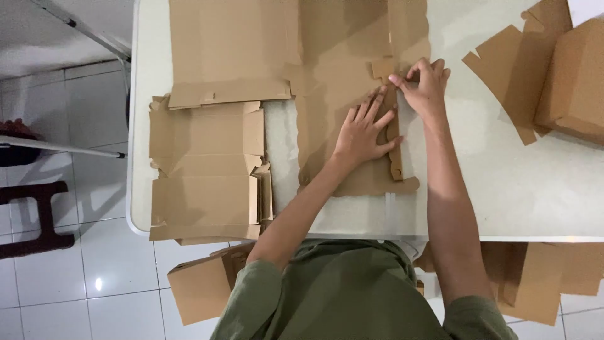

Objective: A person is folding a flat cardboard cutout into a box component on a white table.

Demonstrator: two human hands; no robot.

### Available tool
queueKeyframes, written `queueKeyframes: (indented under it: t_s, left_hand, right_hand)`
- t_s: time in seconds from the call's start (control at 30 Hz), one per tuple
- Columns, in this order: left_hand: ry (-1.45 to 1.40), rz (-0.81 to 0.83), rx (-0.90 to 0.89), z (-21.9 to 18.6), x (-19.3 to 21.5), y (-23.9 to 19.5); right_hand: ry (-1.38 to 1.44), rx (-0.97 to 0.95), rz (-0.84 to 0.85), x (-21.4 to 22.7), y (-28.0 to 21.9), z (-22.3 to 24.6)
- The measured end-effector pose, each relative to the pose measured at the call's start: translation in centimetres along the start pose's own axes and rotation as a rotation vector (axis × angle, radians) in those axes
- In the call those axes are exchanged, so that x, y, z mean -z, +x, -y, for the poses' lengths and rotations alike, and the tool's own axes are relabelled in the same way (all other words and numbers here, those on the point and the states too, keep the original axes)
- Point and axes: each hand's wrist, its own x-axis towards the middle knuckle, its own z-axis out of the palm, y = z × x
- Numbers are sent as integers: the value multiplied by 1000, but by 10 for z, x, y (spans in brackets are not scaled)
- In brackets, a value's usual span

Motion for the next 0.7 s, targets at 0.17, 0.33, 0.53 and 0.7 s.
queueKeyframes:
  t_s: [0.17, 0.33, 0.53, 0.7]
  left_hand:
    - [9, -5, -16, 1, 0, -1]
    - [12, -12, -21, 1, 4, 1]
    - [23, 5, -11, 1, 7, 0]
    - [19, 9, 28, -2, -33, -5]
  right_hand:
    - [64, -312, 224, 35, -2, 49]
    - [43, -393, 242, 31, 7, 38]
    - [59, -370, 229, 29, -1, 32]
    - [88, -273, 250, 45, -28, 55]
